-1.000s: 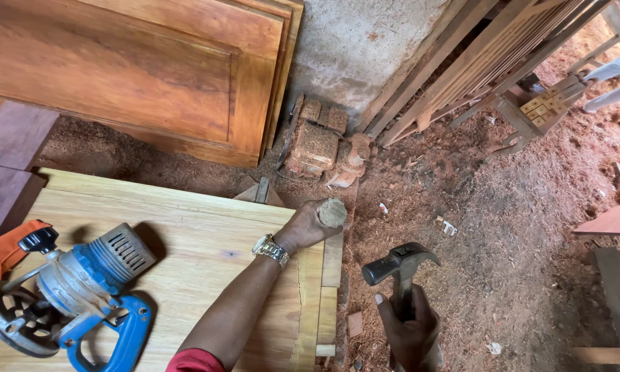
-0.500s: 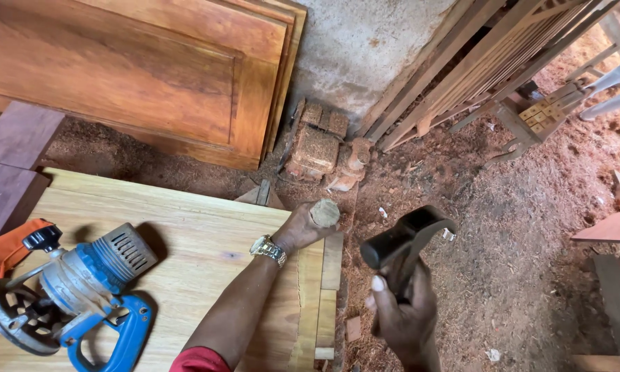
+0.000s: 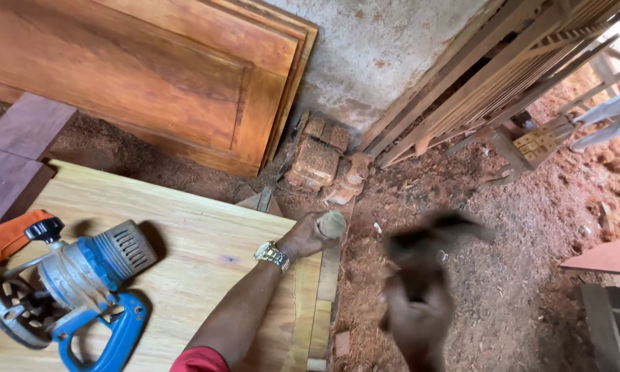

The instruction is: The person holds a round wooden block against the edge of a wooden panel on the workbench and repeatedly strikes it with a claw hammer, driving a small wooden strip into the panel edge. They reposition the block and continue hammering along the edge throughout the clip.

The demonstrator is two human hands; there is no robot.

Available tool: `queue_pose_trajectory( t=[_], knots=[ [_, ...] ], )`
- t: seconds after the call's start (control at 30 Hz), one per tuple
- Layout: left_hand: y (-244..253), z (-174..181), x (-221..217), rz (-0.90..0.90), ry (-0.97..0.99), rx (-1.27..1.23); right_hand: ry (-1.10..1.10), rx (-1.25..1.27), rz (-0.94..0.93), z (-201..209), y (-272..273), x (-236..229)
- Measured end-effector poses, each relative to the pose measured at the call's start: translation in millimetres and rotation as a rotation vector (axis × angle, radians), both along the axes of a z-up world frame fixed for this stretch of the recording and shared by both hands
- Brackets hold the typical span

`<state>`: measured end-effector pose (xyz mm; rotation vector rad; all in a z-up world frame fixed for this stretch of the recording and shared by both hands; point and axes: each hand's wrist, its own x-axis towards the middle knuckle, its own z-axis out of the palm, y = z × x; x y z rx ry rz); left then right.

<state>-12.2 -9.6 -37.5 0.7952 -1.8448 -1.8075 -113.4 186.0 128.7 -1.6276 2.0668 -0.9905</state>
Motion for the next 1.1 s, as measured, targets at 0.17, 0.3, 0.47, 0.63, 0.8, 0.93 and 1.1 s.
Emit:
queue_pose_trajectory(
  t=[0.17,0.3,0.47,0.63,0.8,0.93,1.1],
  knots=[
    [4,-30,-7,-0.004,0.117,0.107,0.115,0.166,0.006,-44,2,-3],
    [-4,-79,-9,0.059,0.298,0.032,0.231,0.302,-0.016,-59,-8,-5],
    [-5,-61,-2,0.052,0.373,-0.083,0.208,0.374,-0.021,-46,-23,-6],
    [-4,-59,-11,-0.019,0.323,0.263,0.09,-0.077,-0.062,-49,-2,-12],
    [7,-13,9,-0.033,0.226,-0.038,-0.035,-0.15,0.037,-105,-11,-17],
    [-3,-74,-18,0.005,0.628,0.386,0.147,0.263,-0.043,-83,6,-3],
    [1,-29,-8,0.447,0.593,0.605,-0.21,0.471,-0.364,-90,41,3]
  ],
)
